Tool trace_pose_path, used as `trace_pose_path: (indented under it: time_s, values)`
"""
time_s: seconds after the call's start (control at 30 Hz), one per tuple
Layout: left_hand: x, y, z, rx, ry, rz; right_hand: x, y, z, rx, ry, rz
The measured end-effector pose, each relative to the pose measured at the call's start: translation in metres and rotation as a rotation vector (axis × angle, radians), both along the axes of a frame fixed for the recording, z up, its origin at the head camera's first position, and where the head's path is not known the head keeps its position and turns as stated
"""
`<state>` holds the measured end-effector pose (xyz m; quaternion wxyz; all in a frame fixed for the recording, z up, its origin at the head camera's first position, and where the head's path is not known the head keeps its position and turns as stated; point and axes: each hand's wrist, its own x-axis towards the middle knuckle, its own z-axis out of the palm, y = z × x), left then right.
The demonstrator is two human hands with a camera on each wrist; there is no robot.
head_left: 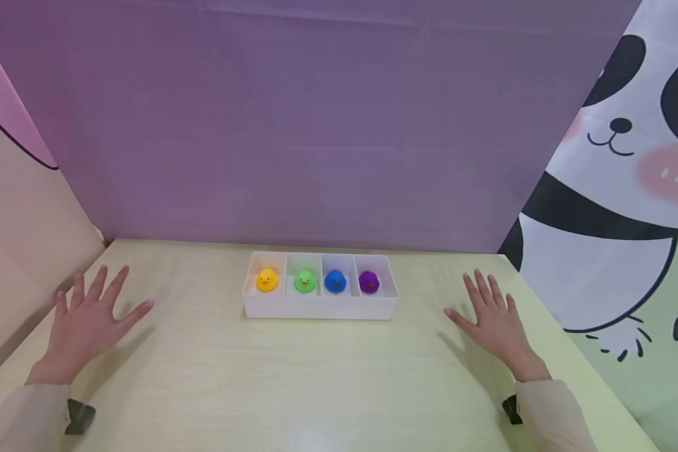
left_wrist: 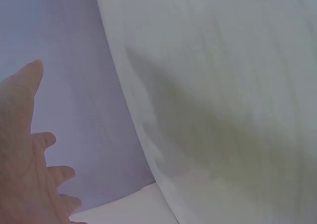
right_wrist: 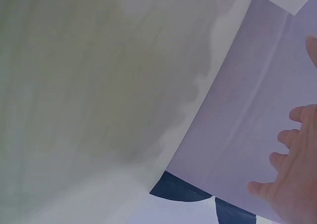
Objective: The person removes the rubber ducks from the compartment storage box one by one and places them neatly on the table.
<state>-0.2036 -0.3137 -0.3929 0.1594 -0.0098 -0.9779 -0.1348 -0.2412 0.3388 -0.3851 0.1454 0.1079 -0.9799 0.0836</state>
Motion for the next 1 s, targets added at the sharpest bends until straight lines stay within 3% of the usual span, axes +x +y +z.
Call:
trace_pose_path:
  time_s: [0.77,1.0]
  values:
    - [-0.008,0.028,0.0,-0.003,0.07,-0.1,-0.012,-0.023,-0.001,0.011,0.15,0.088]
    - [-0.012,0.035,-0.004,-0.01,0.135,-0.155,-0.017,-0.027,-0.004,0.012,0.189,0.123]
